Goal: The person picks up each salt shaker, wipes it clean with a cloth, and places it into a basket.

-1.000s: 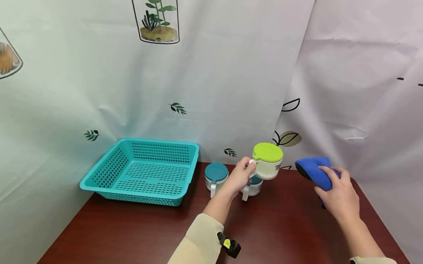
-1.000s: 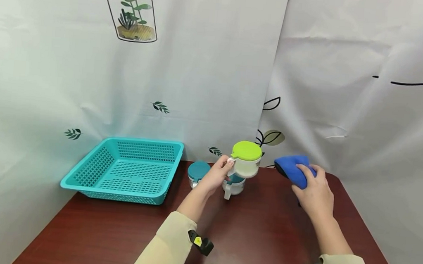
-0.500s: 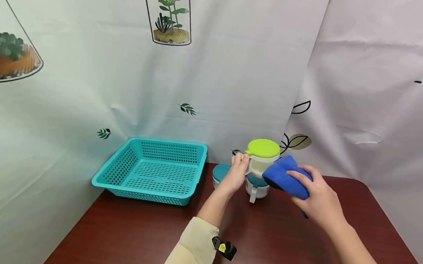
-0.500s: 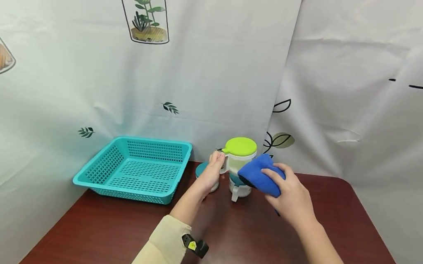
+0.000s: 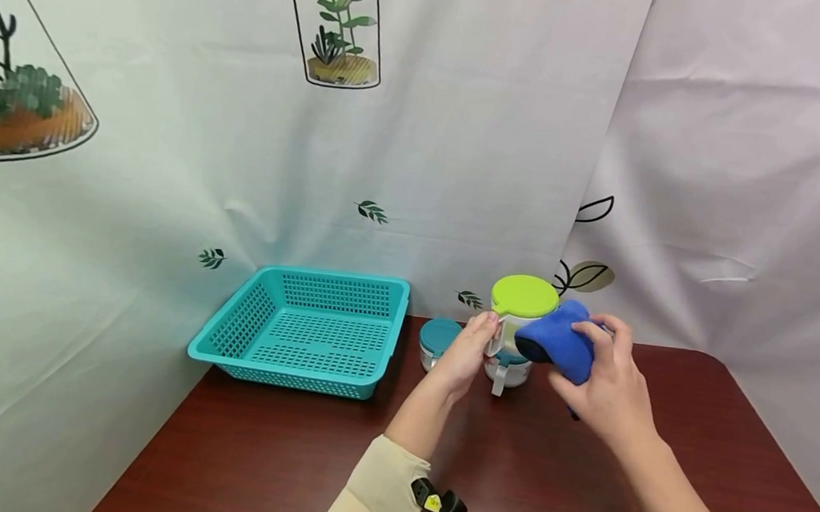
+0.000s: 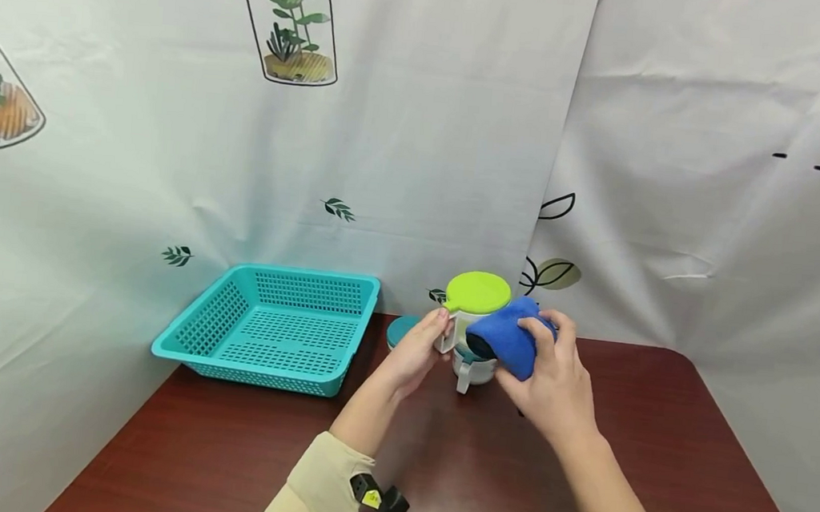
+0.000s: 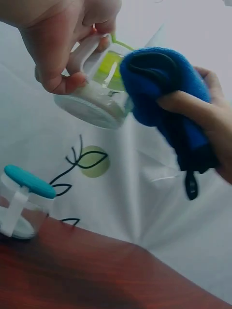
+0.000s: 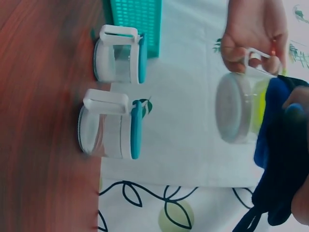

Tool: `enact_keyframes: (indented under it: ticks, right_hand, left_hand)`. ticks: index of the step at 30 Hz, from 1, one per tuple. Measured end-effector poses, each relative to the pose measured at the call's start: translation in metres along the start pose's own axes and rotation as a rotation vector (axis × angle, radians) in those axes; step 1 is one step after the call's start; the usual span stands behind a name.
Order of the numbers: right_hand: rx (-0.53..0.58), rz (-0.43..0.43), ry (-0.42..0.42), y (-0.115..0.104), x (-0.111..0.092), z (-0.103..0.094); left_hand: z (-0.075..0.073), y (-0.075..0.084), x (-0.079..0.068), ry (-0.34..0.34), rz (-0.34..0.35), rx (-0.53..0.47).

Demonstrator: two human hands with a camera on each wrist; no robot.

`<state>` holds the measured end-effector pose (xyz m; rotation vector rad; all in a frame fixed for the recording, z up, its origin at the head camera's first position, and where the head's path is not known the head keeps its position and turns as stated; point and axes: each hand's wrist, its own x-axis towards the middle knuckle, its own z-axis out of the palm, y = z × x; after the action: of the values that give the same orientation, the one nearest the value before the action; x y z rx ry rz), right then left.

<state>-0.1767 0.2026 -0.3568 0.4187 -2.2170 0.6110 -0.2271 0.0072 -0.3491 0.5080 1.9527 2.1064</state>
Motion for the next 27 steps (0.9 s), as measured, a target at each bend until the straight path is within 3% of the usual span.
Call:
enact_keyframes:
  ticks: [5, 11, 17, 24, 27]
  right_hand:
    - [0.028, 0.002, 0.072, -0.002, -0.001, 0.005]
    - [0.058, 0.095, 0.055, -0.01, 0.002, 0.004]
    - [0.224, 0.097, 0.059, -0.01, 0.006, 0.002]
    - [0.265, 0.134, -0.116, -0.007, 0.005, 0.004]
    - [0.261, 0.142, -0.136, -0.008, 0.003, 0.007]
  left_hand:
    - [0.004, 0.007, -0.005, 0.02, 0.0, -0.022]
    - [0.008, 0.012, -0.008, 0.025, 0.013, -0.024]
    - [0.011, 0.014, -0.006, 0.061, 0.055, -0.079]
    - [0.011, 0.022, -0.006, 0.078, 0.055, -0.201]
    - [0.011, 0.024, -0.008, 0.064, 0.067, -0.224]
